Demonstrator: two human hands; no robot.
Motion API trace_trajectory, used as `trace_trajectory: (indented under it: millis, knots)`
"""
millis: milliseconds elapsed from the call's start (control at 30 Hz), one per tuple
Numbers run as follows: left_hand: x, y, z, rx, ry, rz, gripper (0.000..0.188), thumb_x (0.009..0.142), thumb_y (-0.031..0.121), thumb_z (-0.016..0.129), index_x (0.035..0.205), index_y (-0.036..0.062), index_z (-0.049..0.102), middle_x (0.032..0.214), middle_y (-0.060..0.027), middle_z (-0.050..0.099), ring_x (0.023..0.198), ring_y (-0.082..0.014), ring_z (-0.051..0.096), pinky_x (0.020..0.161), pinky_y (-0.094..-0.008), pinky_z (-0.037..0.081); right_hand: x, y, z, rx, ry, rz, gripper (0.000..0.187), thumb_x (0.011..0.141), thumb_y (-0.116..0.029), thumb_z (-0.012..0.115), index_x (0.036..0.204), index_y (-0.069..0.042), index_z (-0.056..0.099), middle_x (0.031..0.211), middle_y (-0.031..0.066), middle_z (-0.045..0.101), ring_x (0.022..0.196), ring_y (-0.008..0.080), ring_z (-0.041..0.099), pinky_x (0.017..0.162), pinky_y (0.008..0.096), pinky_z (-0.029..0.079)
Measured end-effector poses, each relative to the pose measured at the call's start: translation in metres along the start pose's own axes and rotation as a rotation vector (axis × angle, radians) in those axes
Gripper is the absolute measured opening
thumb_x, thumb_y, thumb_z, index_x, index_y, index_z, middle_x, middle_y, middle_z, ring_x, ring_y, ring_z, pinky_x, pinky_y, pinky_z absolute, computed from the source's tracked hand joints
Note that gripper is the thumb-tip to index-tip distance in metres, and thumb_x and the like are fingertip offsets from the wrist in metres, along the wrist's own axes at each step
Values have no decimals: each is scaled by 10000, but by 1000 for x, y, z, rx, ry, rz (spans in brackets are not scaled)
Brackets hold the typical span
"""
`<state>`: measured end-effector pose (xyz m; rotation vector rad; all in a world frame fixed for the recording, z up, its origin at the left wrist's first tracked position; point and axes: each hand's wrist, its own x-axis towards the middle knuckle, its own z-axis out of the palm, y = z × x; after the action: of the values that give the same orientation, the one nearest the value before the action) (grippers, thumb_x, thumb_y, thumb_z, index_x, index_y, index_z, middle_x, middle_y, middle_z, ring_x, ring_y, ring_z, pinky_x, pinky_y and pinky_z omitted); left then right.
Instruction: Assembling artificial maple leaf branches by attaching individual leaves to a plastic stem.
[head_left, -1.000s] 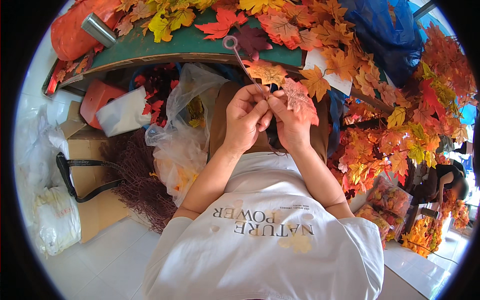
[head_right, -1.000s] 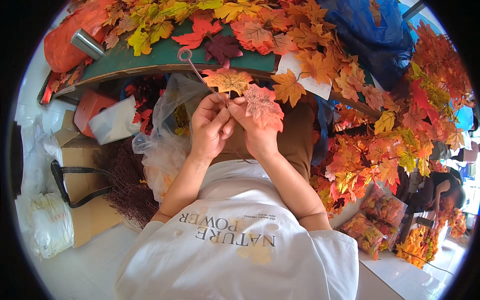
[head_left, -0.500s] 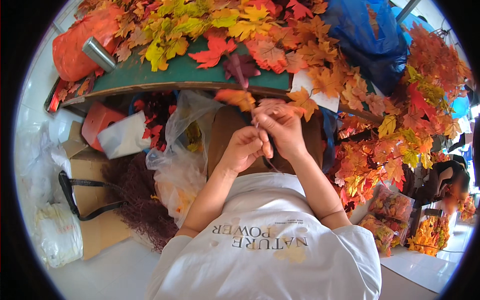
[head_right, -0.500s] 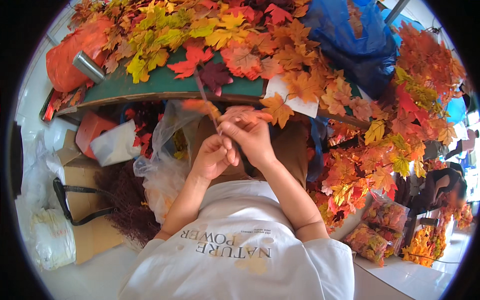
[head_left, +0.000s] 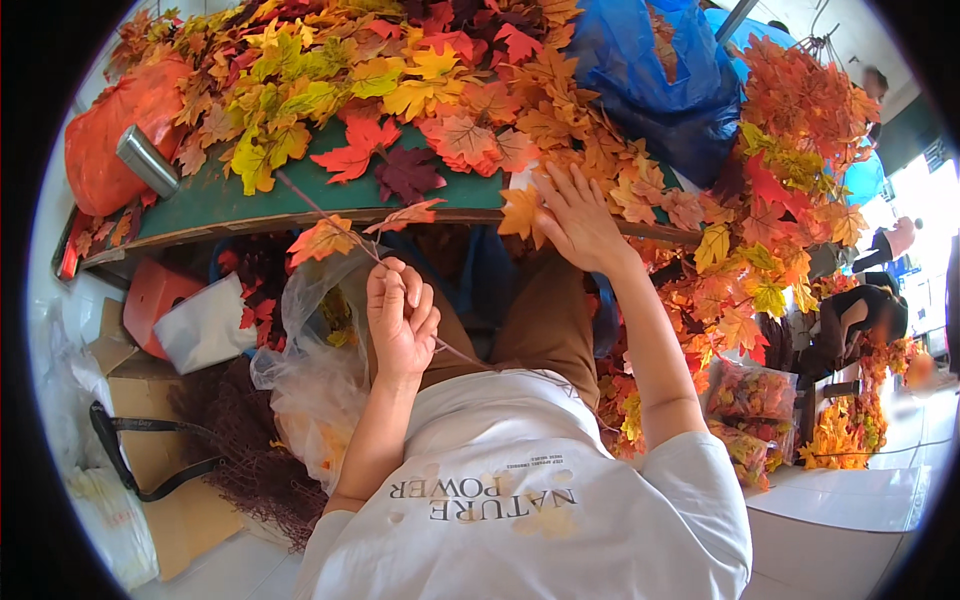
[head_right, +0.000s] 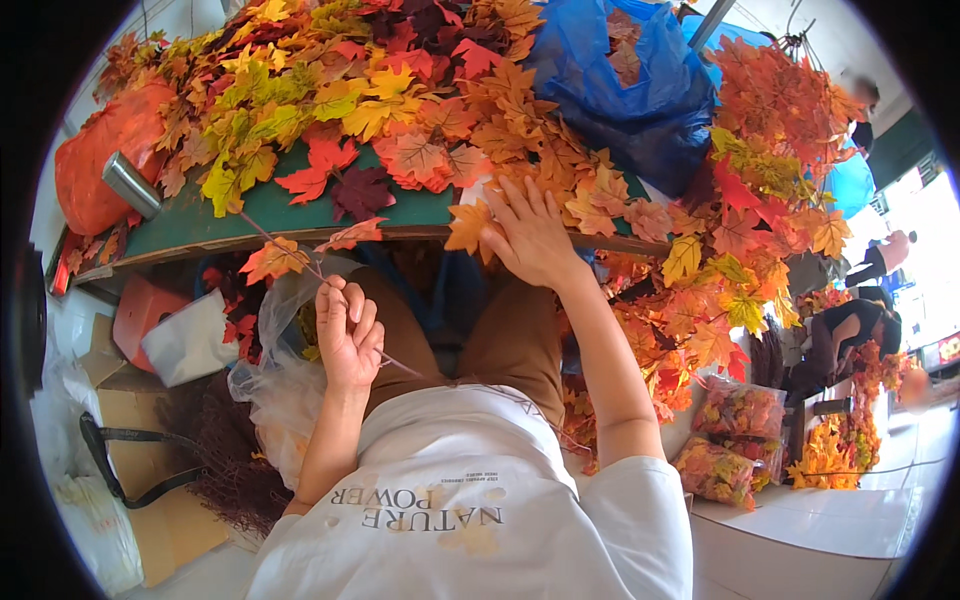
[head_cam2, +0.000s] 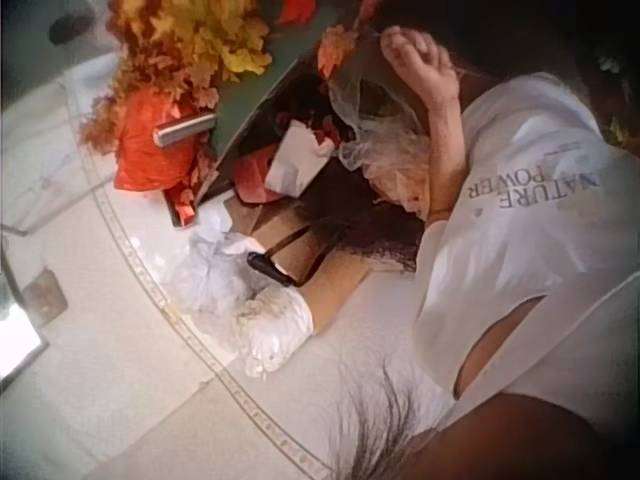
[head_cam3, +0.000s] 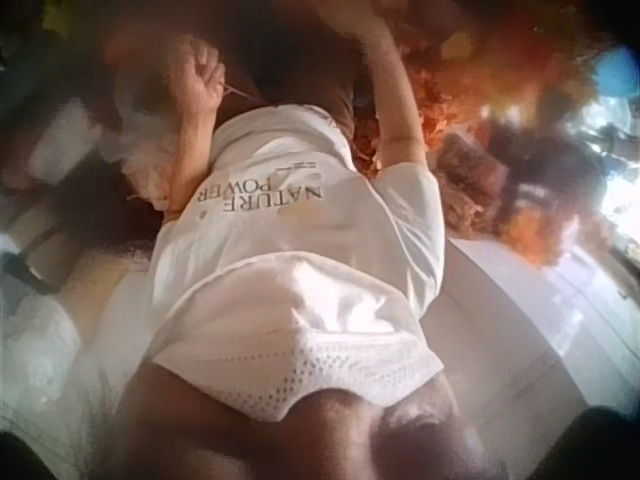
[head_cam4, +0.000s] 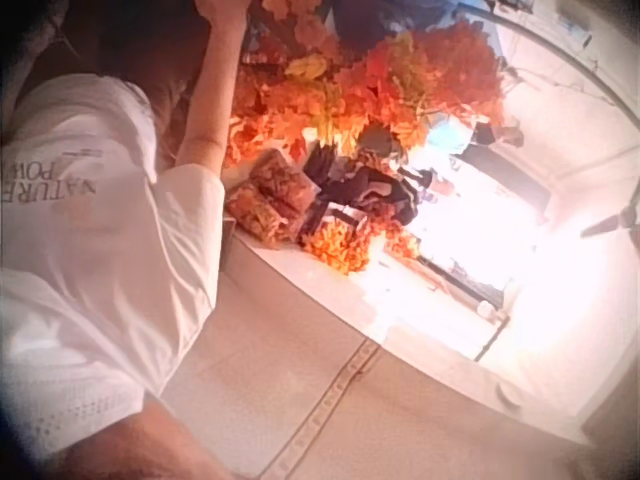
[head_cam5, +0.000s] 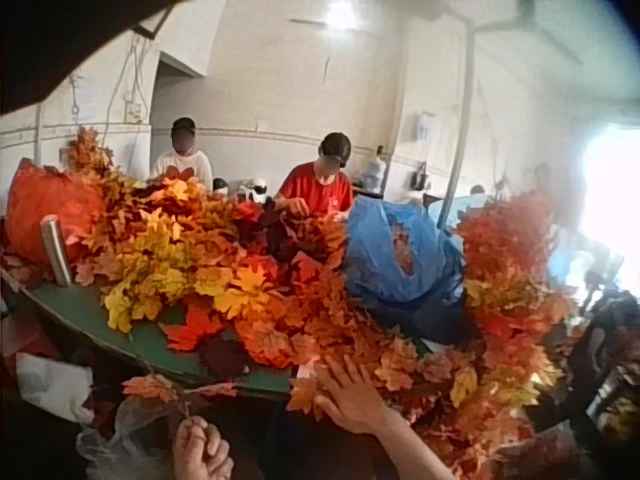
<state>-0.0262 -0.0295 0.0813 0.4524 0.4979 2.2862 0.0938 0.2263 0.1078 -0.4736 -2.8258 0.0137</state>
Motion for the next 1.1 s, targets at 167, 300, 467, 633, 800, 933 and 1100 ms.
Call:
trace_trajectory:
  millis: [167,300,467,633,800,933,1100]
  knots:
    - [0,-8,-5,-45,23,-22,202,957,180,446,1124,100,528,760,2,428,522,-43,297,424,-161,259,54,19,16,-109,-144,141,677,907,-537,279,1411,-86,246,1476,141,186,1354,388,130,1086,510,128]
    - [8,-1,3,-104,36,-43,269,947,125,451,1197,40,499,849,-2,433,642,-58,368,537,-163,318,74,30,13,-157,-171,335,705,899,-552,286,1393,-49,276,1475,145,188,1357,373,137,1090,506,132]
    - [12,16,-23,-323,5,44,194,893,105,558,1080,55,570,955,-13,530,693,-73,455,596,-177,409,72,14,7,-132,-24,284,602,884,-489,423,1267,-27,462,1361,180,385,1293,376,286,1052,511,227]
    - [14,37,-31,-385,92,88,170,901,142,554,1055,73,573,931,-3,518,676,-69,448,531,-161,401,74,-29,-37,-247,-76,267,337,811,-322,599,902,1,633,934,126,636,922,334,586,787,431,467]
    - [16,43,-31,-270,132,116,163,892,141,569,1043,85,591,886,10,511,649,-68,446,488,-167,390,124,-66,-48,-155,161,136,285,839,-290,580,894,-15,633,844,150,630,795,324,611,680,404,480]
    - [18,43,-27,-230,189,101,161,889,100,555,1043,83,601,863,14,510,633,-69,450,471,-170,383,215,-104,-17,380,448,-266,179,844,-125,568,985,-31,626,877,151,631,820,316,608,734,388,481]
    - [19,46,-24,-165,165,119,158,908,98,518,1052,73,580,890,4,520,636,-54,438,470,-157,376,308,-134,32,145,586,-442,186,794,-37,539,962,-48,618,994,150,585,940,318,574,772,373,492]
